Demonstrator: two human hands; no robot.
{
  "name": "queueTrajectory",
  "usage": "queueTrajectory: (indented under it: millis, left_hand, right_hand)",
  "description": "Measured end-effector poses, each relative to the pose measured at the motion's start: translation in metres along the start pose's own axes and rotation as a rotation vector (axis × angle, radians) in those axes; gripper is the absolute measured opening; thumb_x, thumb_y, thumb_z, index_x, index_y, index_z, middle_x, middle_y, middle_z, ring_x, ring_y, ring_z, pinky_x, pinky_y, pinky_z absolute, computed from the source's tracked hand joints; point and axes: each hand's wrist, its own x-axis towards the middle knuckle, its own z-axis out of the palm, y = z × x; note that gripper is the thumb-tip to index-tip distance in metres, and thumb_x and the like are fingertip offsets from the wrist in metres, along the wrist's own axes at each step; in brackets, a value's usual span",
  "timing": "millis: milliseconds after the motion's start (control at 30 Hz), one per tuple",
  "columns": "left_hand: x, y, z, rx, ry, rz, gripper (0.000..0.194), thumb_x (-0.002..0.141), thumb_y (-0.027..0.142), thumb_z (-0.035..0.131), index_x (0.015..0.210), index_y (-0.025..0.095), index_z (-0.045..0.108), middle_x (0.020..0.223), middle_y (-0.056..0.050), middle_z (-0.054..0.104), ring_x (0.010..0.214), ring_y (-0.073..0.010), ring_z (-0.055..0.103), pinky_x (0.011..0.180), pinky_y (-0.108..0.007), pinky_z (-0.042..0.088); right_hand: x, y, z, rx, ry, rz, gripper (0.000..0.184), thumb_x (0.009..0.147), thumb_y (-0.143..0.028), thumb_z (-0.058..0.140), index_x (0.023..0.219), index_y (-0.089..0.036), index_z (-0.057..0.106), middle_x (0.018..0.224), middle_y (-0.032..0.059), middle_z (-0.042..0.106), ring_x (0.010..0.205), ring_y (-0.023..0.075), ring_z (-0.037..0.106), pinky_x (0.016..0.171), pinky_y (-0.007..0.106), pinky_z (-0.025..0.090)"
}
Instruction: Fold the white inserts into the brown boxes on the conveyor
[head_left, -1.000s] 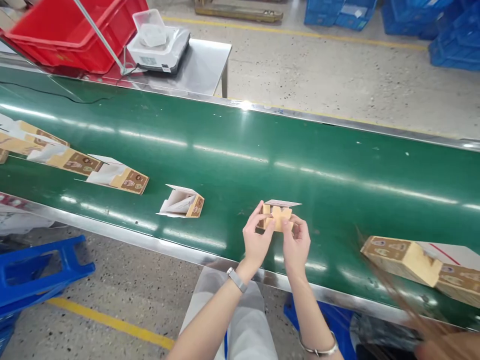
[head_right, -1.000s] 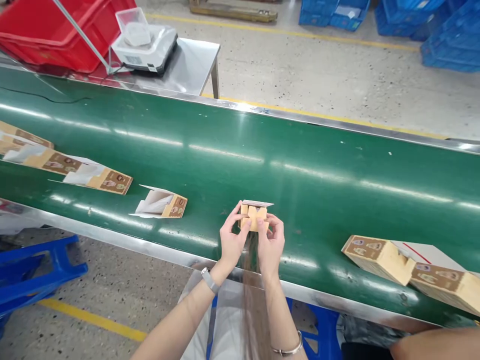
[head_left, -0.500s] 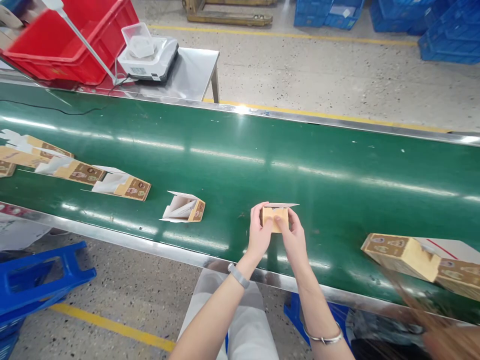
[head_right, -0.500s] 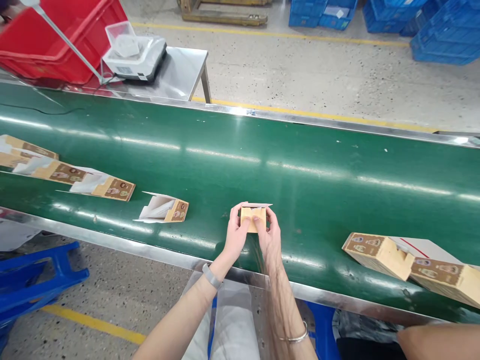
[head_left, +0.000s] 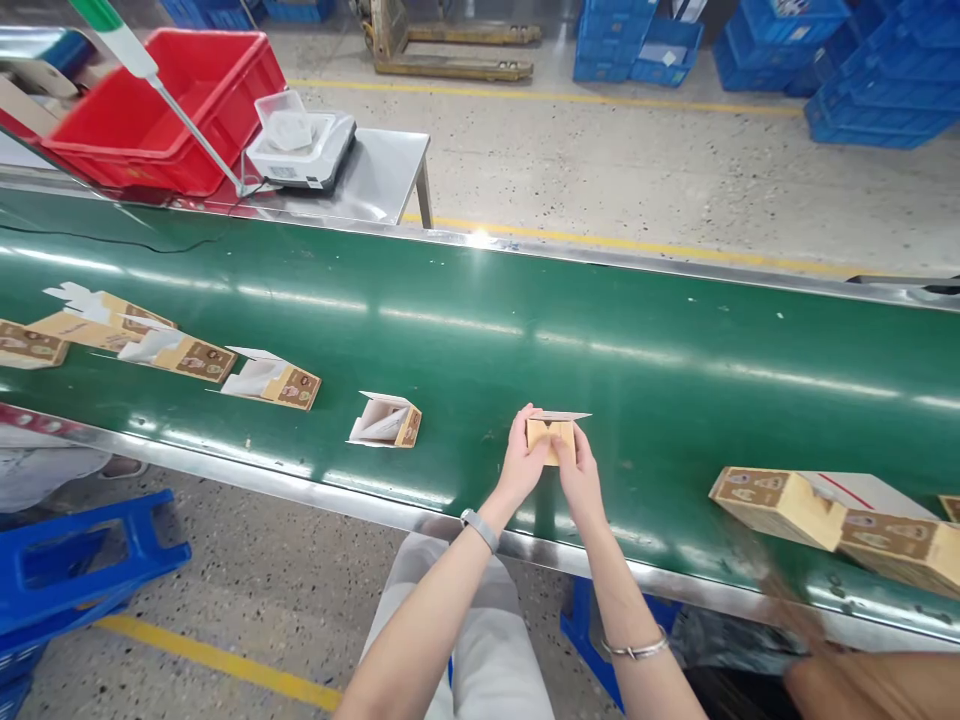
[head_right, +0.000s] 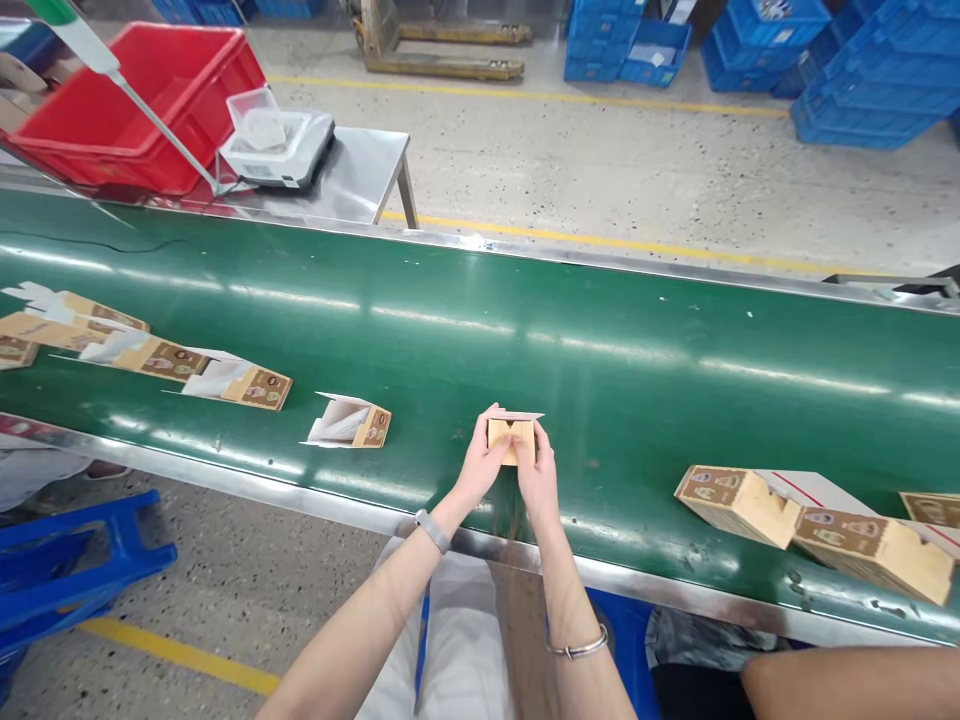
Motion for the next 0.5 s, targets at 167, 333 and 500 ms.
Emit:
queueTrajectory:
  millis: [167, 333, 500]
  left_hand:
    - [0.002, 0.003, -0.001, 0.055, -0.16, -0.02, 0.054, 0.091, 0.043, 0.065, 0.141, 0.028, 0.05, 0.165, -0.01, 0.034, 0.157, -0.0278, 0.024, 0.129, -0.051, 0.02]
    - [-0.038, 0.027, -0.012, 0.244, -0.184, 0.112, 0.059, 0.097, 0.037, 0.057, 0.152, 0.029, 0.036, 0.165, -0.009, 0.033, 0.156, -0.0257, 0.028, 0.128, -0.049, 0.025]
    - [-0.108, 0.042, -0.1, 0.585, 0.267, 0.507, 0.024, 0.092, 0.028, 0.063, 0.116, 0.031, 0.062, 0.108, -0.006, 0.067, 0.106, -0.025, 0.067, 0.094, -0.047, 0.057]
  right_hand:
    - [-0.008, 0.005, -0.005, -0.024, 0.033, 0.014, 0.078, 0.083, -0.07, 0.054, 0.143, -0.019, 0.051, 0.143, 0.0158, 0.057, 0.131, 0.0308, 0.053, 0.112, 0.05, 0.038]
    - [-0.025, -0.004, -0.02, -0.155, 0.148, -0.133, 0.08, 0.087, -0.064, 0.055, 0.151, -0.018, 0.04, 0.15, 0.0193, 0.047, 0.138, 0.0333, 0.045, 0.113, 0.054, 0.037]
    - [-0.071, -0.013, -0.024, -0.258, 0.294, -0.586, 0.038, 0.094, -0.033, 0.06, 0.13, -0.022, 0.056, 0.135, 0.0131, 0.059, 0.13, 0.0281, 0.054, 0.109, 0.052, 0.043]
